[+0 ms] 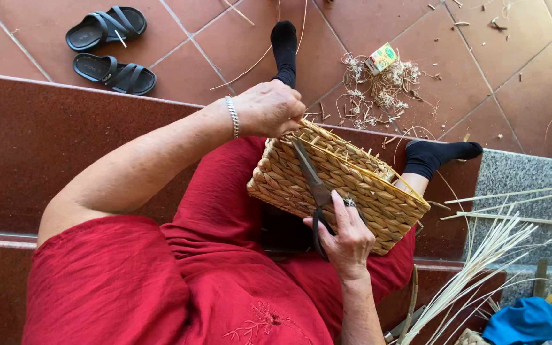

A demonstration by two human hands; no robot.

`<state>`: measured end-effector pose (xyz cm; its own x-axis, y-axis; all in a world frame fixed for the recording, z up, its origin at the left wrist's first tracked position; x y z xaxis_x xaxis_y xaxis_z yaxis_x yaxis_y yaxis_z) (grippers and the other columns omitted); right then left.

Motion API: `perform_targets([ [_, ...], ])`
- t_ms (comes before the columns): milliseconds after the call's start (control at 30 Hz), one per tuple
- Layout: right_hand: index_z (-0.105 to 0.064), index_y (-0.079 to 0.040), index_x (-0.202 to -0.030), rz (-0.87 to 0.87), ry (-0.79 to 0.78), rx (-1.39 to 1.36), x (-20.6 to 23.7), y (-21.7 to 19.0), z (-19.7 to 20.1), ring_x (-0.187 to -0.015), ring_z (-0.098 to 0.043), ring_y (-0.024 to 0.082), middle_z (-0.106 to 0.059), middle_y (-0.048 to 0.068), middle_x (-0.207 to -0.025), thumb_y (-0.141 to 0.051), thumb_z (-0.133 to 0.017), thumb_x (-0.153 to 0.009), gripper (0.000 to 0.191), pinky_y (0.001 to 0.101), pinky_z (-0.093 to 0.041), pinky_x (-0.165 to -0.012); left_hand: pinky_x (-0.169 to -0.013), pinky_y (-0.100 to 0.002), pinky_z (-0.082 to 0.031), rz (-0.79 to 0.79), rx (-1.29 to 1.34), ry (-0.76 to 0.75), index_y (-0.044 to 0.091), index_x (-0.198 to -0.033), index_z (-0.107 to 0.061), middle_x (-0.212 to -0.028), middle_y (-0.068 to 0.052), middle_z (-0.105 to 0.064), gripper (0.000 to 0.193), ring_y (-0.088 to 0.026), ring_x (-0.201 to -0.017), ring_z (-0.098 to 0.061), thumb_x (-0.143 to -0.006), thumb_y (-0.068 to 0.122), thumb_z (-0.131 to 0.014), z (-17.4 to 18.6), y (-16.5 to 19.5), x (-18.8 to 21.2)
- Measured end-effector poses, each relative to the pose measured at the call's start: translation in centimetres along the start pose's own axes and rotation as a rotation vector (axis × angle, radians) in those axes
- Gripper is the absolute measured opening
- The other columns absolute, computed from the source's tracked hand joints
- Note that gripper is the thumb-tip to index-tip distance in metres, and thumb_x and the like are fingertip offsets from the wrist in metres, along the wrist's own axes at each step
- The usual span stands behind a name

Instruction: The person weaves a rectangular basket using dried plant fibers, interlacing strands by hand and trimming excess with shears. The person adjusts the basket's shape and continues weaving the rim.

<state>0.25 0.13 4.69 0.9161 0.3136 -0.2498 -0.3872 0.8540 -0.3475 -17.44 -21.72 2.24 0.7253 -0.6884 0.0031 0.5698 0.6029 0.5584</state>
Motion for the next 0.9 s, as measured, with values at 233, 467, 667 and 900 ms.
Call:
perform_targets([
  [233,-0.065,-0.004,-0.132,-0.089,-0.066,-0.051,1.3,0.8,0.5,-0.062,-0.060,0.023,-0.060,0.008,-0.078,-0.044,-0.089,-0.073,0.076,0.0371,-0.051,-0.058,-0.074,-0.044,-0.054,0.029,0.228,0.184,0.007,-0.085,-0.071,-0.085,-0.012,-0.069,0.007,-0.032,-0.085,-0.070,-0.081,0.009,-0.074,-1.2,-1.0,2.7],
  [467,-0.064,-0.004,-0.132,0.013,-0.040,-0.031,0.4,-0.3,0.4,-0.068,-0.062,0.024,-0.060,0.008,-0.081,-0.044,-0.089,-0.073,0.076,0.0371,-0.051,-0.060,-0.075,-0.037,-0.057,0.096,0.363,0.203,0.009,-0.091,-0.074,-0.083,-0.012,-0.071,0.008,-0.028,-0.084,-0.073,-0.085,0.006,-0.071,-1.4,-2.4,4.2],
  [667,-0.065,-0.004,-0.131,-0.042,-0.062,-0.043,0.8,-0.2,0.0,-0.065,-0.061,0.021,-0.059,0.006,-0.078,-0.043,-0.089,-0.072,0.075,0.0358,-0.052,-0.059,-0.079,-0.037,-0.057,-0.051,0.400,0.367,0.006,-0.095,-0.074,-0.095,-0.011,-0.072,0.008,-0.029,-0.091,-0.072,-0.088,0.008,-0.075,-1.9,-0.6,4.6],
  [900,-0.065,-0.004,-0.133,-0.069,-0.057,-0.073,1.4,0.2,0.1,-0.063,-0.060,0.019,-0.058,0.005,-0.076,-0.044,-0.089,-0.073,0.076,0.0341,-0.050,-0.057,-0.083,-0.037,-0.058,-0.043,0.365,0.377,0.007,-0.109,-0.072,-0.106,-0.011,-0.068,0.021,-0.030,-0.098,-0.071,-0.088,0.006,-0.075,-2.3,-0.1,4.0],
])
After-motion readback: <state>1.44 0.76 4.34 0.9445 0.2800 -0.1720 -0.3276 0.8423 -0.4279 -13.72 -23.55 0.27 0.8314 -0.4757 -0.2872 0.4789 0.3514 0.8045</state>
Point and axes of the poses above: each hand's wrist, its own x-axis away from the middle knuckle, its own z-axis out of the back of the hand, y = z × x, the point moved 6 cm from there along -x, towards the middle knuckle
